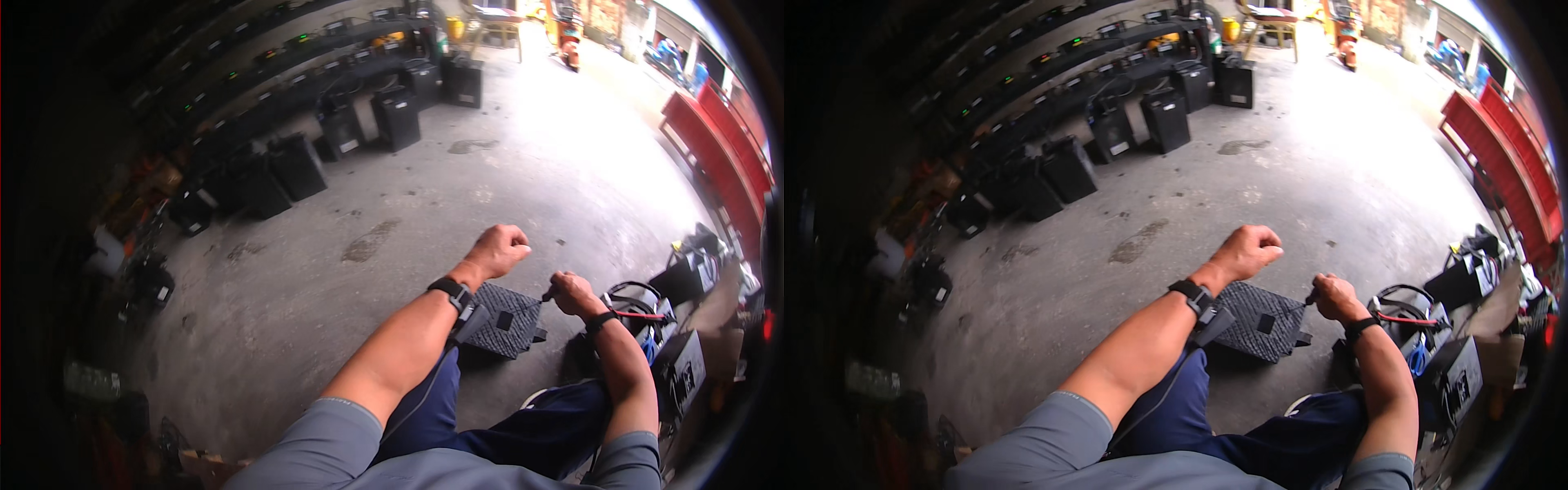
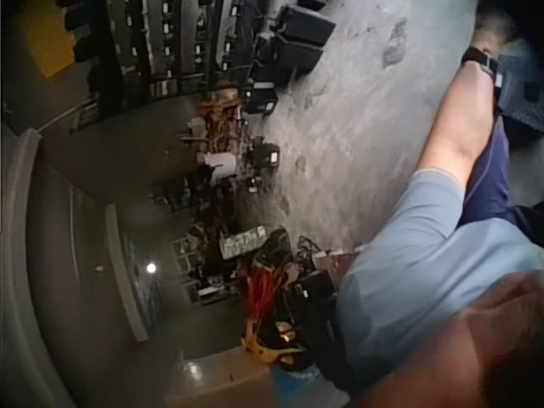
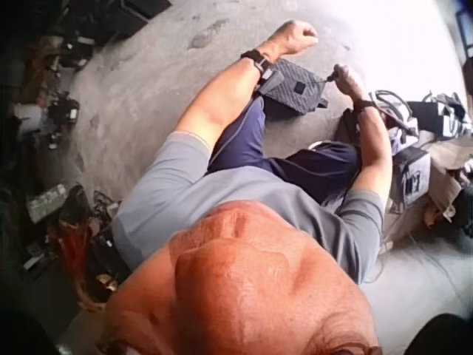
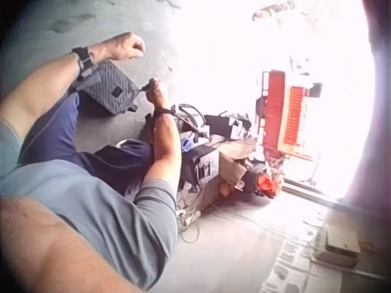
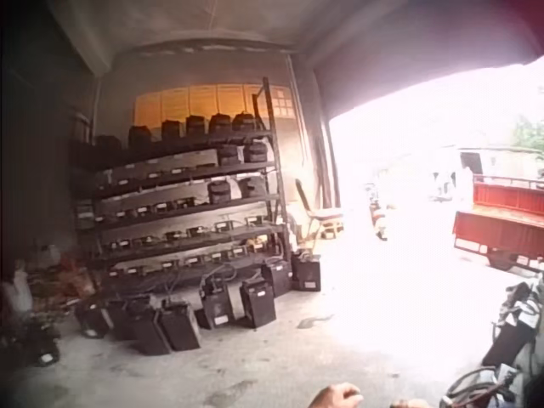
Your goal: Unscrewing and inspecting a motorcycle electrical component housing using a screwdriver.
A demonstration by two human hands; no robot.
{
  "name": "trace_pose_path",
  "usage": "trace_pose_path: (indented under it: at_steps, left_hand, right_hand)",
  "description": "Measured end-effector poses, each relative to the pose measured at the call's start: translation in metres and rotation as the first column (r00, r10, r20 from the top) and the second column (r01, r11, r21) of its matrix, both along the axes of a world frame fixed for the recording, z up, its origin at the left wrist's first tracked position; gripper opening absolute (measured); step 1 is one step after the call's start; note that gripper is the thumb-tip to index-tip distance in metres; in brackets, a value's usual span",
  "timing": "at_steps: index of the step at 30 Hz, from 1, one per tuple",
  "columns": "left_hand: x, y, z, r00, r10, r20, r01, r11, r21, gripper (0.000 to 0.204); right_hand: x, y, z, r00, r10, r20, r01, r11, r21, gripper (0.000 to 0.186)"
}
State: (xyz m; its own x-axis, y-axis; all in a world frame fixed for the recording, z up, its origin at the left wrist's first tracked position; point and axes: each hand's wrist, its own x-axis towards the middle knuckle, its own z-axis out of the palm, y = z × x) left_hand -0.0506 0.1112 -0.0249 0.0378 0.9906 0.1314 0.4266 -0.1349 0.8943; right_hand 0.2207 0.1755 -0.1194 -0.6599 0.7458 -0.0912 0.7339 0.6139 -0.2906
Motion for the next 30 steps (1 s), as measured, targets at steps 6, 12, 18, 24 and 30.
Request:
trace_pose_path:
  at_steps: [6,12,18,24,30]
  left_hand:
    - [0.001,0.000,-0.001,1.000,0.001,-0.008,-0.001,1.000,-0.005,0.025]
    - [0.002,-0.002,0.002,0.999,0.036,-0.015,-0.036,0.999,0.004,0.024]
    - [0.001,-0.004,0.005,1.000,0.022,-0.008,-0.022,1.000,-0.009,0.022]
    - [0.004,-0.005,0.005,0.998,0.044,0.035,-0.044,0.999,-0.017,0.020]
    - [0.003,-0.005,0.006,0.998,0.052,0.025,-0.051,0.998,-0.040,0.021]
  right_hand:
    - [-0.004,-0.003,0.009,0.997,-0.071,0.037,0.073,0.996,-0.057,0.018]
    - [-0.013,-0.008,0.024,0.991,-0.076,0.109,0.090,0.987,-0.134,0.039]
    - [-0.013,-0.009,0.020,0.996,-0.059,-0.069,0.047,0.986,-0.161,0.030]
    - [-0.009,-0.005,0.012,0.999,-0.040,0.022,0.042,0.993,-0.109,0.018]
    - [0.000,0.000,-0.007,0.987,0.115,-0.115,-0.110,0.993,0.050,0.013]
